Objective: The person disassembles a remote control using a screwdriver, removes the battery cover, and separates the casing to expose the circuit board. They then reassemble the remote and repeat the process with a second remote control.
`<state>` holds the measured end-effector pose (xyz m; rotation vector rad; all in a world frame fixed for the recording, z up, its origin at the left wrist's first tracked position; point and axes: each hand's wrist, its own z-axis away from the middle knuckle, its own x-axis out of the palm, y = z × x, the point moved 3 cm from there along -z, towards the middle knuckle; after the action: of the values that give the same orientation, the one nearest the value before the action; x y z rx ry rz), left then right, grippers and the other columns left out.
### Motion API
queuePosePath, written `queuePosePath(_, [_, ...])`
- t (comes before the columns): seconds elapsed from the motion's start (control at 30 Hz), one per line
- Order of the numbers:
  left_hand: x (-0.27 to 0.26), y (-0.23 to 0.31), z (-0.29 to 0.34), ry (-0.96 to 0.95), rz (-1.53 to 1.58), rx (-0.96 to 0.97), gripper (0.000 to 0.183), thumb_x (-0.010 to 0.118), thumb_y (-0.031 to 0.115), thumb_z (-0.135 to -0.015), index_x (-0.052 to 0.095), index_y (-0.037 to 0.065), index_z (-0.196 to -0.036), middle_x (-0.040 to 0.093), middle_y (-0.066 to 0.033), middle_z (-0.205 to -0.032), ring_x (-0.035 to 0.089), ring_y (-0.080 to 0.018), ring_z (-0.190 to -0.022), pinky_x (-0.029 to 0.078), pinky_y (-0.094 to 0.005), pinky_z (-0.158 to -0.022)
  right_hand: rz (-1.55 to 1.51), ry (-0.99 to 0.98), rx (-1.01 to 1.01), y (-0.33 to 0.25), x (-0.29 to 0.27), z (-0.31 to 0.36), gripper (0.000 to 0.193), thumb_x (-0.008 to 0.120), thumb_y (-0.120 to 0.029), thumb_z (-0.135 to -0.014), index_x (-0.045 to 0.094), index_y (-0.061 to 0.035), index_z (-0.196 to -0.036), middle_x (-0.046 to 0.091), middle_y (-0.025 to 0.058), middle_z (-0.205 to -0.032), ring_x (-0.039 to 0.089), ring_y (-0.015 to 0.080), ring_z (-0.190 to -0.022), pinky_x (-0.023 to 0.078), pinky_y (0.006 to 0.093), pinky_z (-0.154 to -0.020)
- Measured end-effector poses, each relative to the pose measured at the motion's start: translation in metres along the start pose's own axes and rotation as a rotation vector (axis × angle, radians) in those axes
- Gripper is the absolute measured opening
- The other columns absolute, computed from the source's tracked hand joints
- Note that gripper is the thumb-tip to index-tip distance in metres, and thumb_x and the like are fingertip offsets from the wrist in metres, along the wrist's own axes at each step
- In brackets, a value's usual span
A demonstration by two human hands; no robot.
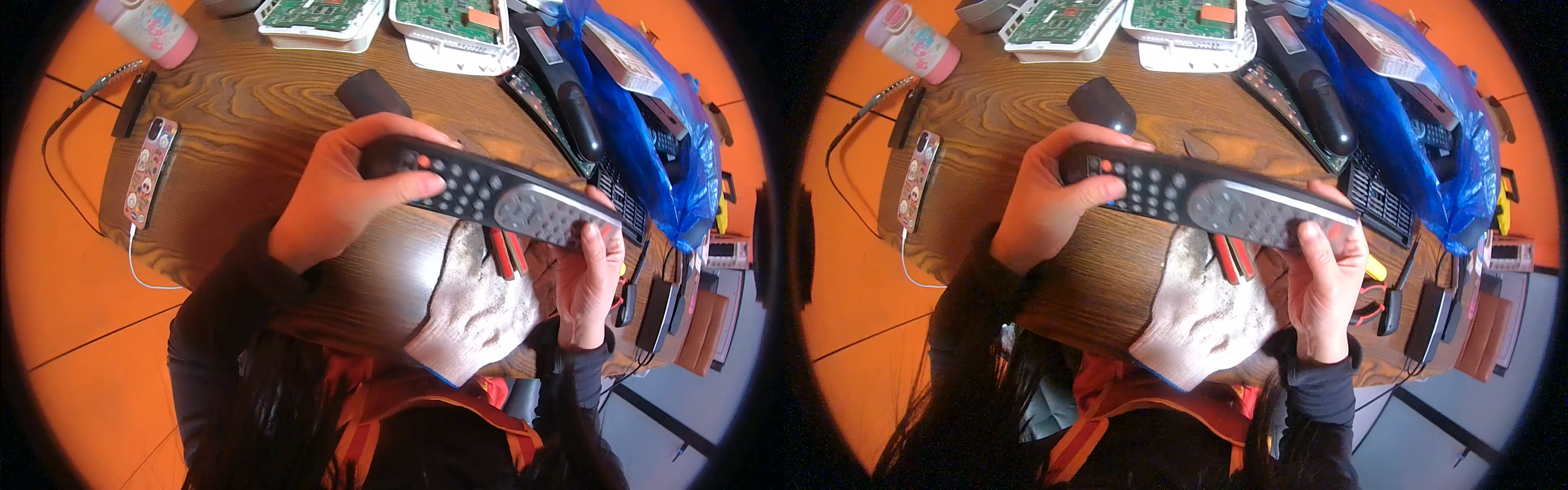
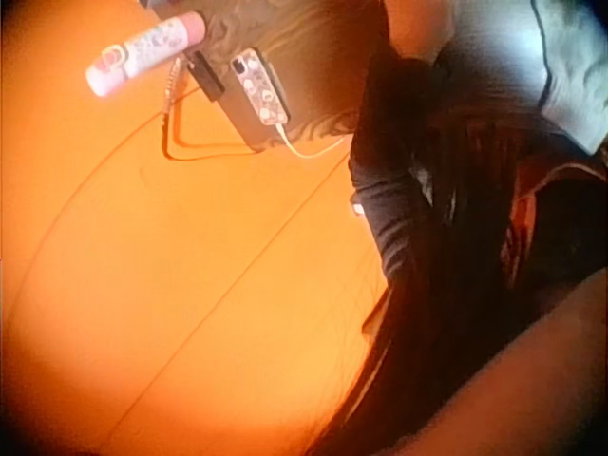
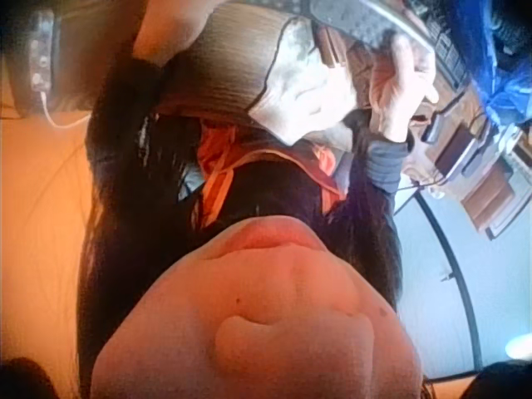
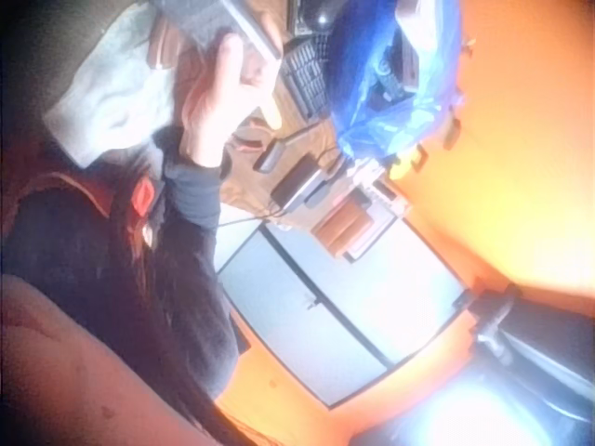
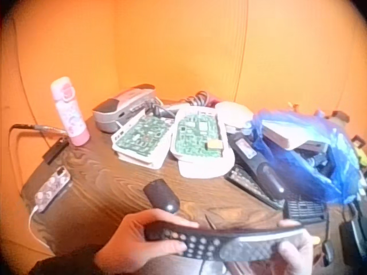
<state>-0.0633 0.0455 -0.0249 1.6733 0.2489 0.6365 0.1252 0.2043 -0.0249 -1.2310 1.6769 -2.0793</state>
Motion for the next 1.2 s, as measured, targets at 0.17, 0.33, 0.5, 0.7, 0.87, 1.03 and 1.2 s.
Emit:
queuePosePath(0.17, [0.002,0.005,0.002,-0.086,-0.018,0.139,0.023,0.064,-0.003,-0.076,0.057,0.0,-0.098,0.062,-0.0092,-0.098,0.059,-0.0122,-0.09,0.047,-0.0249,-0.08,0.135,-0.116,-0.128,0.0,-0.007,-0.001,0.035,0.063,-0.009,-0.081,0.048,-0.0022,-0.112,0.057,0.0124,-0.107,0.056,0.0208,-0.099,0.045,0.0346,-0.089])
queuePosePath(0.33, [0.002,0.009,0.005,-0.105,-0.036,0.154,0.022,0.064,-0.004,-0.075,0.057,-0.001,-0.095,0.062,-0.0109,-0.099,0.059,-0.0135,-0.091,0.047,-0.0259,-0.082,0.084,-0.114,-0.18,-0.002,-0.009,0.002,0.033,0.068,-0.003,-0.074,0.049,-0.001,-0.101,0.057,0.0144,-0.102,0.056,0.0225,-0.097,0.043,0.0344,-0.089])
queuePosePath(0.5, [0.002,0.011,0.005,-0.087,-0.02,0.116,0.023,0.065,-0.004,-0.074,0.056,0.0,-0.095,0.062,-0.0115,-0.099,0.059,-0.0142,-0.092,0.046,-0.0267,-0.084,0.086,-0.108,-0.183,-0.002,-0.005,0.002,0.033,0.069,-0.005,-0.074,0.049,-0.0016,-0.1,0.057,0.0145,-0.1,0.055,0.0229,-0.096,0.043,0.0343,-0.088])
queuePosePath(0.7, [0.006,0.015,0.005,-0.119,0.05,0.118,0.029,0.062,-0.012,-0.065,0.054,0.003,-0.089,0.061,-0.017,-0.099,0.057,-0.0227,-0.1,0.044,-0.0328,-0.088,0.238,-0.281,-0.322,-0.007,-0.004,0.003,0.035,0.068,-0.011,-0.077,0.047,-0.0033,-0.104,0.054,0.0144,-0.105,0.055,0.0232,-0.098,0.042,0.037,-0.091])
queuePosePath(0.87, [0.007,0.018,0.01,-0.111,-0.147,0.227,0.027,0.07,-0.004,-0.068,0.063,0.0,-0.094,0.064,-0.0114,-0.097,0.06,-0.0159,-0.091,0.048,-0.0264,-0.08,0.335,-0.186,-0.354,-0.016,0.006,-0.006,0.055,0.068,-0.036,-0.076,0.048,0.0021,-0.109,0.055,0.0196,-0.108,0.055,0.0308,-0.103,0.04,0.0451,-0.095])
queuePosePath(1.03, [0.016,0.018,0.014,-0.187,-0.514,0.493,0.029,0.072,-0.007,-0.06,0.063,0.0,-0.087,0.064,-0.0161,-0.093,0.062,-0.0257,-0.089,0.05,-0.0322,-0.076,1.243,-0.298,-0.941,-0.029,0.046,0.012,0.062,0.073,-0.042,-0.065,0.058,-0.001,-0.109,0.061,0.013,-0.107,0.055,0.0276,-0.106,0.023,0.0468,-0.104])
queuePosePath(1.2, [0.024,0.012,0.013,-0.183,-0.582,0.536,0.031,0.071,-0.004,-0.061,0.064,0.005,-0.09,0.064,-0.0107,-0.093,0.061,-0.0231,-0.086,0.05,-0.029,-0.071,1.316,-0.353,-0.694,-0.009,0.054,0.013,0.029,0.073,-0.013,-0.066,0.065,-0.0066,-0.093,0.066,0.0067,-0.091,0.061,0.0212,-0.09,0.033,0.0435,-0.098])
